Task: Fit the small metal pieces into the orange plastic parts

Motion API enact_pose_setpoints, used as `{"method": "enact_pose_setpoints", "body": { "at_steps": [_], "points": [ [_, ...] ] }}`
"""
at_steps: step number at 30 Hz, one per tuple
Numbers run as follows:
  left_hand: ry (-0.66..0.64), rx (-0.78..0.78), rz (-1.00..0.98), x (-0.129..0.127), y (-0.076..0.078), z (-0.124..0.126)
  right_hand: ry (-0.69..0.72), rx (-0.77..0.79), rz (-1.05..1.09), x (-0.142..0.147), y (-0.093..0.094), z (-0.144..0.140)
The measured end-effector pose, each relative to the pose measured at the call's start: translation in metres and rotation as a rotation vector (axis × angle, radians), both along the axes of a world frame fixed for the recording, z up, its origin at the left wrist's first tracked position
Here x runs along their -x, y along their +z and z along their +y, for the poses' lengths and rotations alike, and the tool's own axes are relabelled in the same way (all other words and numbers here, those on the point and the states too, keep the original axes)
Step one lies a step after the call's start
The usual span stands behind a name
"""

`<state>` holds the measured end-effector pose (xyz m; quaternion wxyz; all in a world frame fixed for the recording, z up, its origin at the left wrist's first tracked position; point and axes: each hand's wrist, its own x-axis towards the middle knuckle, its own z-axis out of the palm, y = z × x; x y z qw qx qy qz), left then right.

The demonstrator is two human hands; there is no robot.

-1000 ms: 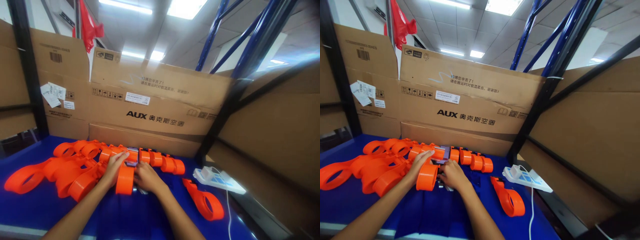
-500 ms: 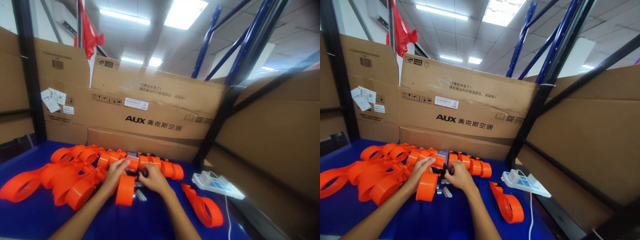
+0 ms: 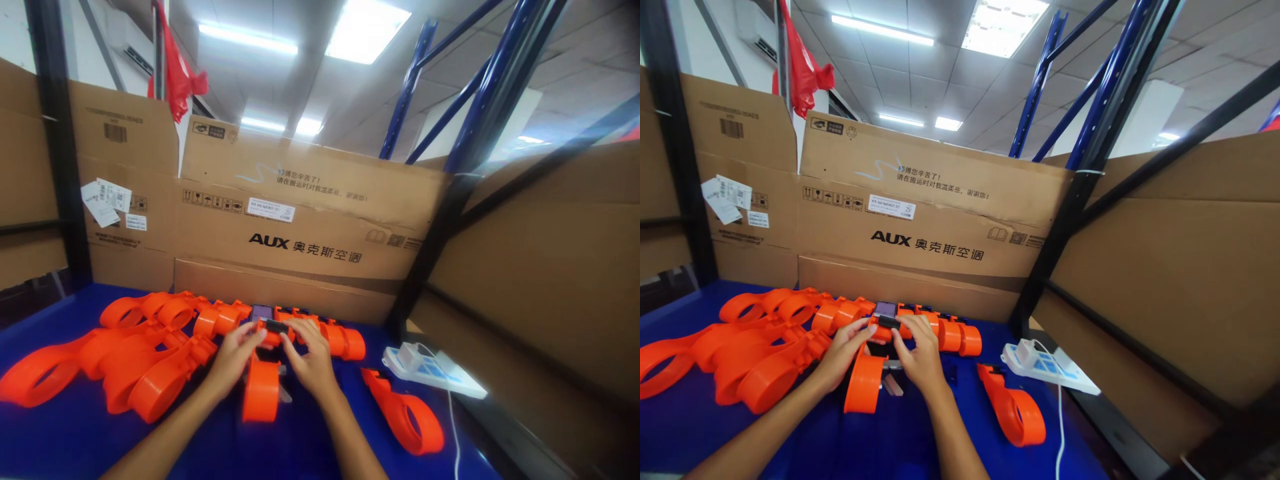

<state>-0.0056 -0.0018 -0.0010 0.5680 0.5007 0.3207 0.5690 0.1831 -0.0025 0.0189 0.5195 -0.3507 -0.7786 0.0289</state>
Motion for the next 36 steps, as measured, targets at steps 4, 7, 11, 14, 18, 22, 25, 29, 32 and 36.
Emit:
{"method": "enact_pose_setpoints", "body": {
  "at_steps": [4, 7, 11, 14, 18, 22, 25, 29, 32, 36],
  "points": [
    [-0.011, -0.012, 0.019, -0.001, -0.002, 0.0, 0.006, 0.003, 0.025, 0.001, 0.0, -0.001],
    [-0.007, -0.004, 0.013, -0.002, -0.003, 0.0, 0.004, 0.022, 0.037, 0.002, -0.001, -0.001],
    [-0.012, 0.006, -0.013, -0.002, -0.004, 0.001, 0.001, 0.044, 0.033, 0.004, -0.003, -0.001],
    [-0.018, -0.002, -0.017, -0.001, -0.005, 0.002, 0.007, 0.048, 0.042, 0.005, -0.004, -0.001],
    [-0.042, 0.024, -0.002, -0.001, -0.008, 0.004, 0.008, 0.052, 0.064, 0.008, -0.005, -0.002],
    [-0.052, 0.025, -0.013, -0.003, -0.009, 0.005, 0.022, 0.061, 0.064, 0.01, -0.007, -0.002],
    [-0.051, -0.006, 0.006, -0.003, -0.008, 0.003, 0.036, 0.078, 0.073, 0.011, -0.007, -0.003],
    [-0.024, -0.015, 0.053, -0.001, -0.005, 0.001, 0.125, 0.162, 0.062, 0.005, -0.004, -0.002],
    [-0.018, 0.009, 0.06, -0.001, -0.003, 0.0, 0.116, 0.234, 0.132, -0.006, -0.004, 0.004],
    [-0.005, 0.025, 0.052, 0.0, -0.003, 0.001, -0.051, 0.27, 0.095, -0.024, -0.008, 0.012]
  ]
}}
